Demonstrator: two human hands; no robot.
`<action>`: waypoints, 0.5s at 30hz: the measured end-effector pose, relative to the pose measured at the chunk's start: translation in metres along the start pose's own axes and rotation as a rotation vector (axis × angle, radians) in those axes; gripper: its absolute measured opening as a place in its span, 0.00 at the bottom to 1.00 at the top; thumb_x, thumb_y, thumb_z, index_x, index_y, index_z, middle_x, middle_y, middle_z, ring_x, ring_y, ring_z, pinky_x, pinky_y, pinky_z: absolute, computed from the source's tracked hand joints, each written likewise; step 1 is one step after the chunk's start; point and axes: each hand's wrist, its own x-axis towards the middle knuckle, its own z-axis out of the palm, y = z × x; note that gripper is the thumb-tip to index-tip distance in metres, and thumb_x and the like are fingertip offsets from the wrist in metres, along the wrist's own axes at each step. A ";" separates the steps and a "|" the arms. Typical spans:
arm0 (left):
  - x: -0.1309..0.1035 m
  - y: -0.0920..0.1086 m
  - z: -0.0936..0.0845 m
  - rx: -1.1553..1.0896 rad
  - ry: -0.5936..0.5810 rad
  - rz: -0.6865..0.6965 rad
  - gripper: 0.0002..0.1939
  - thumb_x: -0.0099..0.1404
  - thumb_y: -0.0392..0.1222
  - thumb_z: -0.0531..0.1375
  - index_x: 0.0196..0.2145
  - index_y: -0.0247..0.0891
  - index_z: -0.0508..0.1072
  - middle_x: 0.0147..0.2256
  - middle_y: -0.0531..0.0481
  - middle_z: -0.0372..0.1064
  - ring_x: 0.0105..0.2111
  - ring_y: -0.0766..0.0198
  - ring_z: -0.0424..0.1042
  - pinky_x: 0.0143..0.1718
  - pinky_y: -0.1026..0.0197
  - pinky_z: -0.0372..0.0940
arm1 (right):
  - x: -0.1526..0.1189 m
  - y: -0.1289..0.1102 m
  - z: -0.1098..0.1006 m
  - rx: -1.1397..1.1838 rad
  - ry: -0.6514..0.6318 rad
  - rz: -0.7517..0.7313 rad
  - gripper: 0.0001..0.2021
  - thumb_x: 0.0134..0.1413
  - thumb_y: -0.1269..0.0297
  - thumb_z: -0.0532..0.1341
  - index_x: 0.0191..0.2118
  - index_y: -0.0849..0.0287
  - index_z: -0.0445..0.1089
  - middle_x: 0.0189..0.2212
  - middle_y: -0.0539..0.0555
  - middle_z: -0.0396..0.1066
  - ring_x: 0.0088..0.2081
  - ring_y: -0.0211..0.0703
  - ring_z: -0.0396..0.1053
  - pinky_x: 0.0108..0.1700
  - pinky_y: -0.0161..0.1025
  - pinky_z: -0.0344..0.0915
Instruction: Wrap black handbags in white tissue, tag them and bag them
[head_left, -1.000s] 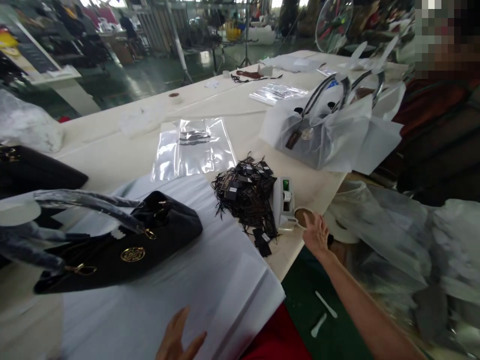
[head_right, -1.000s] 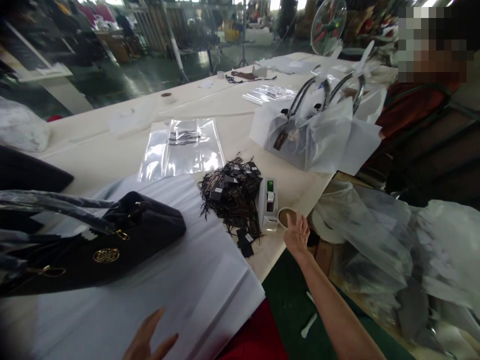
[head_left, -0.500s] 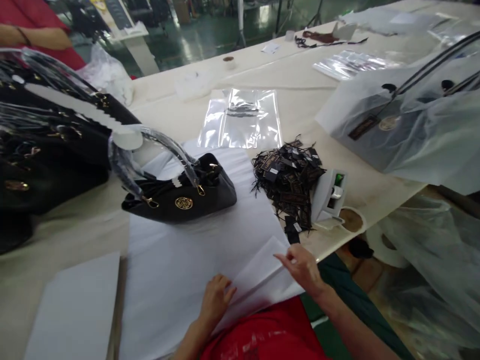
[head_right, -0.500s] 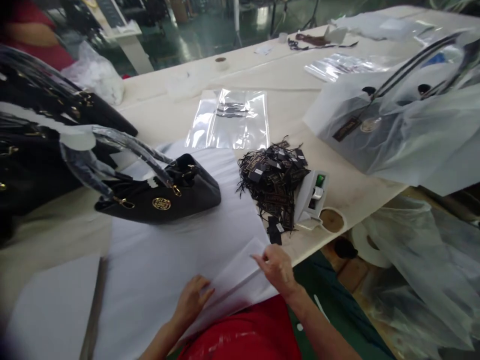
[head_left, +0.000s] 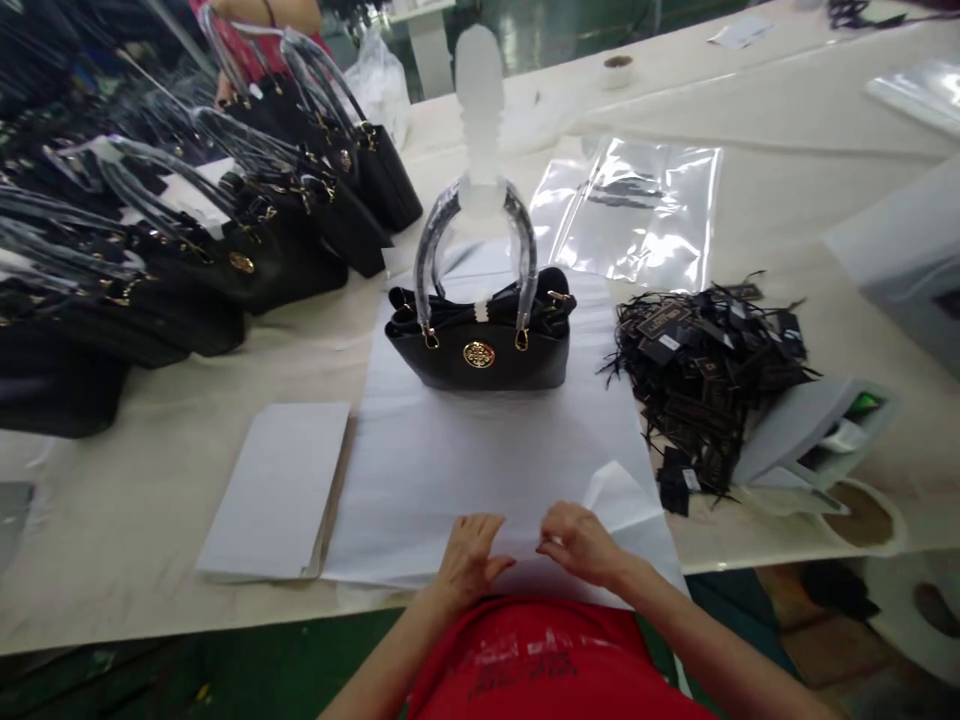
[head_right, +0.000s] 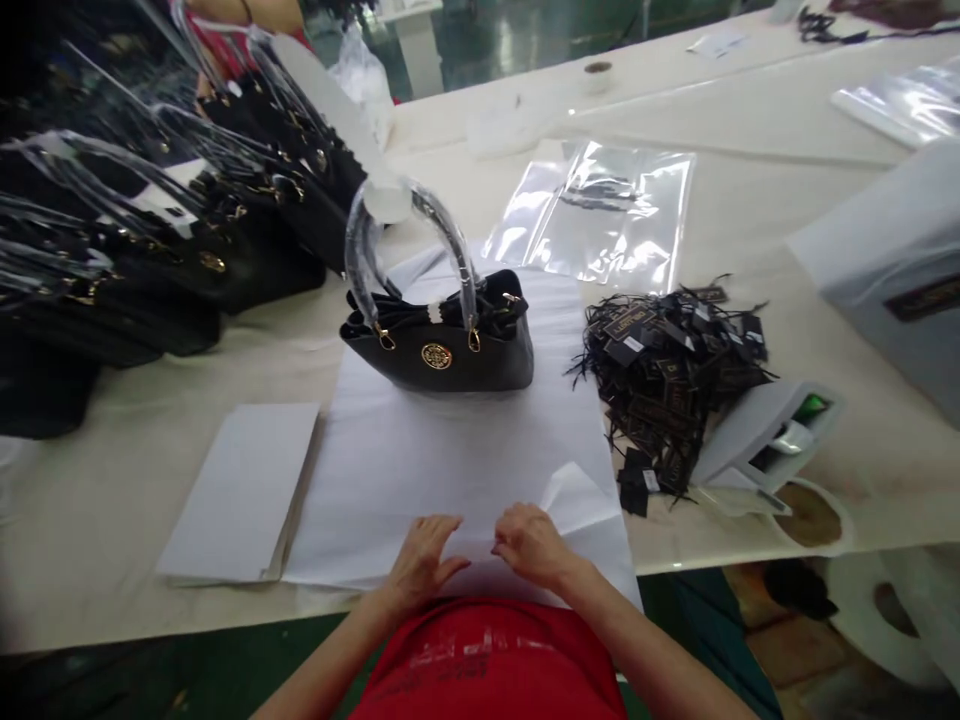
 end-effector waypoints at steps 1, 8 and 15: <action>-0.003 -0.004 -0.003 0.050 0.011 0.021 0.16 0.57 0.38 0.63 0.44 0.37 0.68 0.39 0.45 0.71 0.40 0.57 0.69 0.40 0.55 0.61 | -0.002 0.000 -0.001 0.023 0.044 0.000 0.03 0.49 0.69 0.63 0.27 0.59 0.71 0.27 0.54 0.72 0.34 0.43 0.68 0.38 0.37 0.59; 0.006 -0.012 -0.039 0.233 0.126 0.099 0.09 0.62 0.27 0.53 0.27 0.36 0.68 0.26 0.50 0.67 0.29 0.61 0.65 0.31 0.59 0.56 | -0.011 -0.010 -0.031 0.130 0.256 -0.088 0.03 0.52 0.67 0.61 0.29 0.58 0.67 0.27 0.50 0.70 0.30 0.39 0.68 0.33 0.35 0.60; 0.061 0.013 -0.131 0.450 0.293 0.259 0.14 0.66 0.28 0.46 0.28 0.36 0.67 0.27 0.49 0.65 0.27 0.62 0.61 0.32 0.59 0.56 | 0.006 -0.025 -0.100 0.018 0.450 -0.217 0.11 0.60 0.61 0.54 0.31 0.56 0.71 0.24 0.51 0.69 0.27 0.39 0.67 0.30 0.34 0.60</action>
